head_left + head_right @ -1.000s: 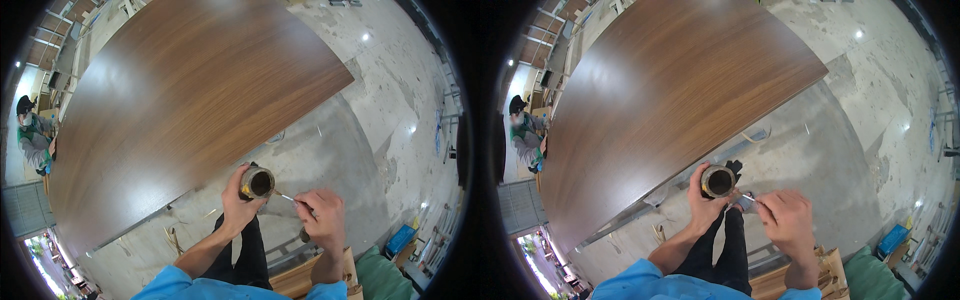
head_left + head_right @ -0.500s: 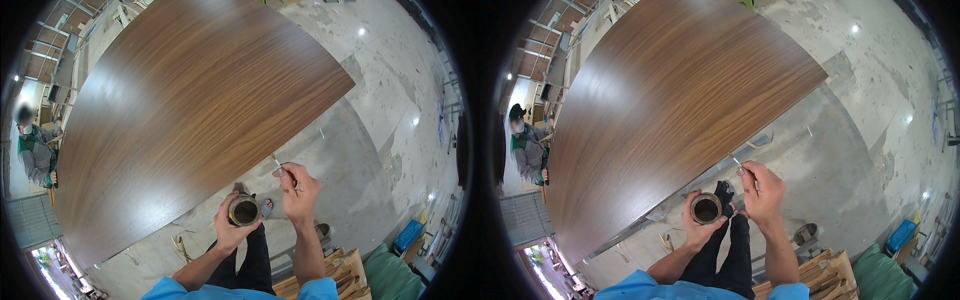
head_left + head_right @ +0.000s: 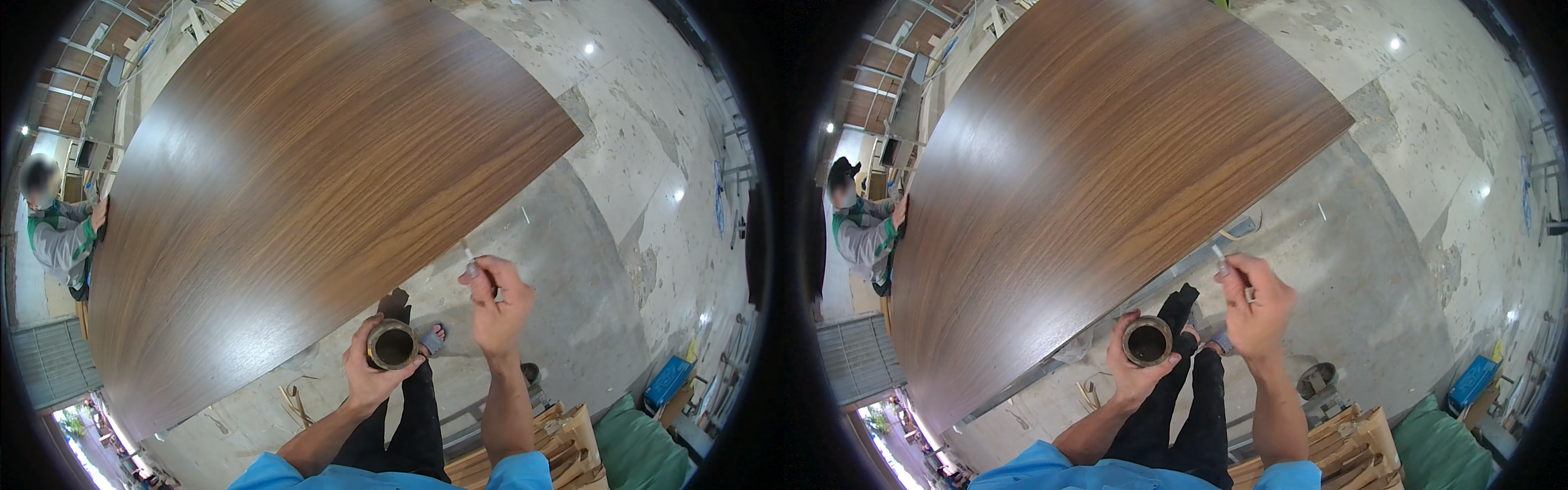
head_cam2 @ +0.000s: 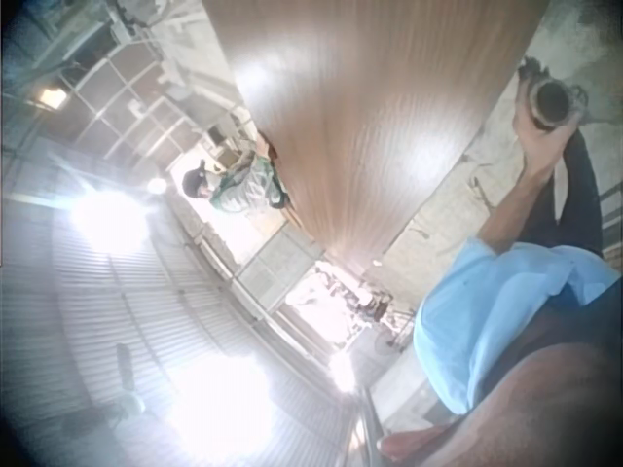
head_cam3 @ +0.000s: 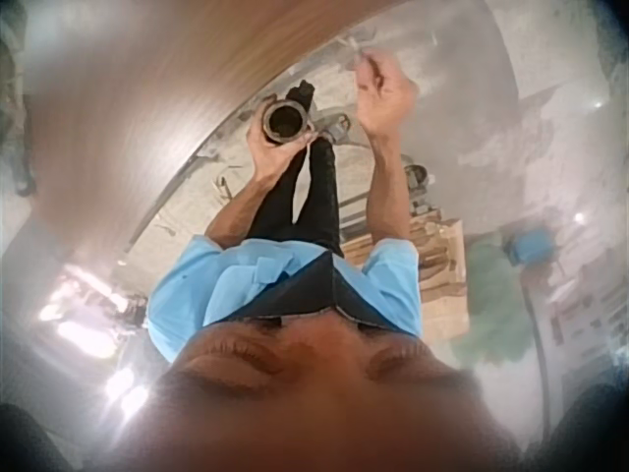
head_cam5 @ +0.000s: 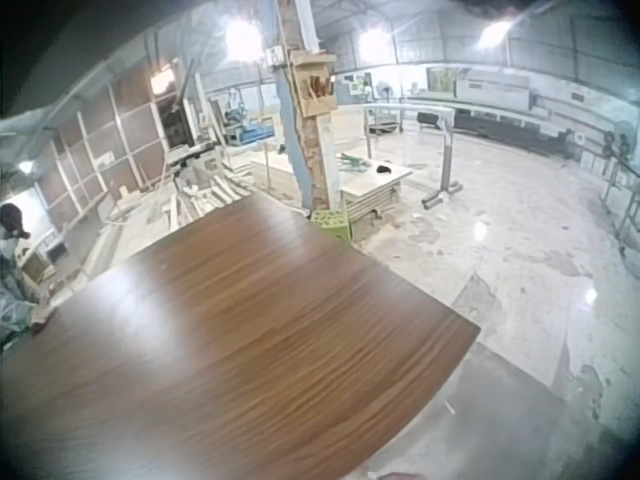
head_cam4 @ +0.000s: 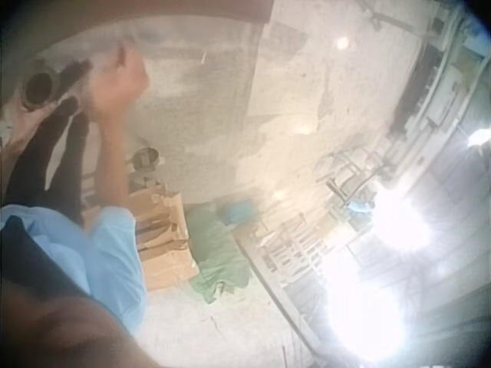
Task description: The person applies a dark finish to a large wooden tabletop using a small brush and a cloth. They repeatedly dip the brush into a container, apply finish to the tabletop surface, and wipe it with a cloth. Another person is visible working on the opposite side of the table.
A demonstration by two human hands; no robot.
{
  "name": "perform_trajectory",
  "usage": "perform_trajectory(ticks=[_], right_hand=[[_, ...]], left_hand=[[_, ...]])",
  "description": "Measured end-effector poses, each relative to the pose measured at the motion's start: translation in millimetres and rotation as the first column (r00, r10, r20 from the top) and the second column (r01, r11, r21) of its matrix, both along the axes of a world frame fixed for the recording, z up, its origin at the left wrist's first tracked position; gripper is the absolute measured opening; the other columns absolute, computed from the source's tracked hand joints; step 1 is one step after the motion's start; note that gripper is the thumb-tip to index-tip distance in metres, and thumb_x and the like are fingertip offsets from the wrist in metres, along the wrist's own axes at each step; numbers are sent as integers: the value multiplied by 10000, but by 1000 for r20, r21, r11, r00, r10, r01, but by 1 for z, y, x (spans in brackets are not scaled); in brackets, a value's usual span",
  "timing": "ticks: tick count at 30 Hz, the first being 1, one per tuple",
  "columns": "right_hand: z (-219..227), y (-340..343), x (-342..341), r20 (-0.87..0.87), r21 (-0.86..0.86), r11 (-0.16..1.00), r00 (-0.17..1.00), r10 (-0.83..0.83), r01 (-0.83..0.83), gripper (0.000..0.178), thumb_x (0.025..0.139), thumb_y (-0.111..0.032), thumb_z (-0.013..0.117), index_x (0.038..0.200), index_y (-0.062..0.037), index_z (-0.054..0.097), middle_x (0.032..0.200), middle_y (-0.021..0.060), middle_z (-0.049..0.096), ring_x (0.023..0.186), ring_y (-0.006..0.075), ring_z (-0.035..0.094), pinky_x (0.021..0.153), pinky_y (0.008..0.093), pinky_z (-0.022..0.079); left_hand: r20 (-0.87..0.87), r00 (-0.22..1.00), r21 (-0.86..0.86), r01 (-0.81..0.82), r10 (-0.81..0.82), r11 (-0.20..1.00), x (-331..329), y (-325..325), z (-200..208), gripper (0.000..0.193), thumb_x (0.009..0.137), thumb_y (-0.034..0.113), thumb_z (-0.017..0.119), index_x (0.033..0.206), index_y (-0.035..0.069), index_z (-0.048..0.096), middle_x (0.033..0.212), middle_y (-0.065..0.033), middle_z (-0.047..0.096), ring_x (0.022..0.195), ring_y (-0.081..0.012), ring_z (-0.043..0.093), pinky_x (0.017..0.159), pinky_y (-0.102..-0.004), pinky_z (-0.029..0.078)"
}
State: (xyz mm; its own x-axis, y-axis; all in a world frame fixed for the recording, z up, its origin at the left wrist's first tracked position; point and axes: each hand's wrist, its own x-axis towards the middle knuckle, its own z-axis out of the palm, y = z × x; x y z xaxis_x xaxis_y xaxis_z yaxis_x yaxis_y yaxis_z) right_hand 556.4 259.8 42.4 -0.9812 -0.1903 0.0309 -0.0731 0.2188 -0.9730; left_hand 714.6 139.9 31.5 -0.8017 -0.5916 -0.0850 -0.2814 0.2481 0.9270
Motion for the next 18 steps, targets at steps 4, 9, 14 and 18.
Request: perform_trajectory(ticks=[4,9,14,18], right_hand=[[2,-3,6,-18,20,999,999,50,-50,120,845,-65,700,950,-14,668,738,114,675,608,217,638,578,322,493],[3,-13,29,-203,89,930,908,367,-356,77,852,-32,672,919,0,654,770,59,702,641,86,600,559,268,468],[1,-12,29,-65,-6,992,990,123,-124,91,844,-48,704,919,-12,667,742,78,689,567,119,593,544,281,476],[3,-19,38,-38,-5,974,973,227,-227,101,818,-56,713,907,-26,675,754,125,674,608,246,624,582,338,497]], left_hand=[[38,999,4,25,-25,1000,8,0,-3,843,614,218,921,1296,-8,480,1124,-138,647,1021,-221,655,916,-343,508],[68,997,48,31,-35,998,19,1,-11,875,596,173,920,1320,6,458,1147,-123,621,1039,-207,628,936,-340,488],[74,997,33,37,-39,999,27,-1,-12,869,591,181,914,1317,7,469,1075,-103,656,1006,-187,639,916,-325,493],[57,998,71,17,-22,997,29,-1,-13,813,597,202,928,1265,-24,523,1094,-144,670,1007,-225,668,905,-343,517]])
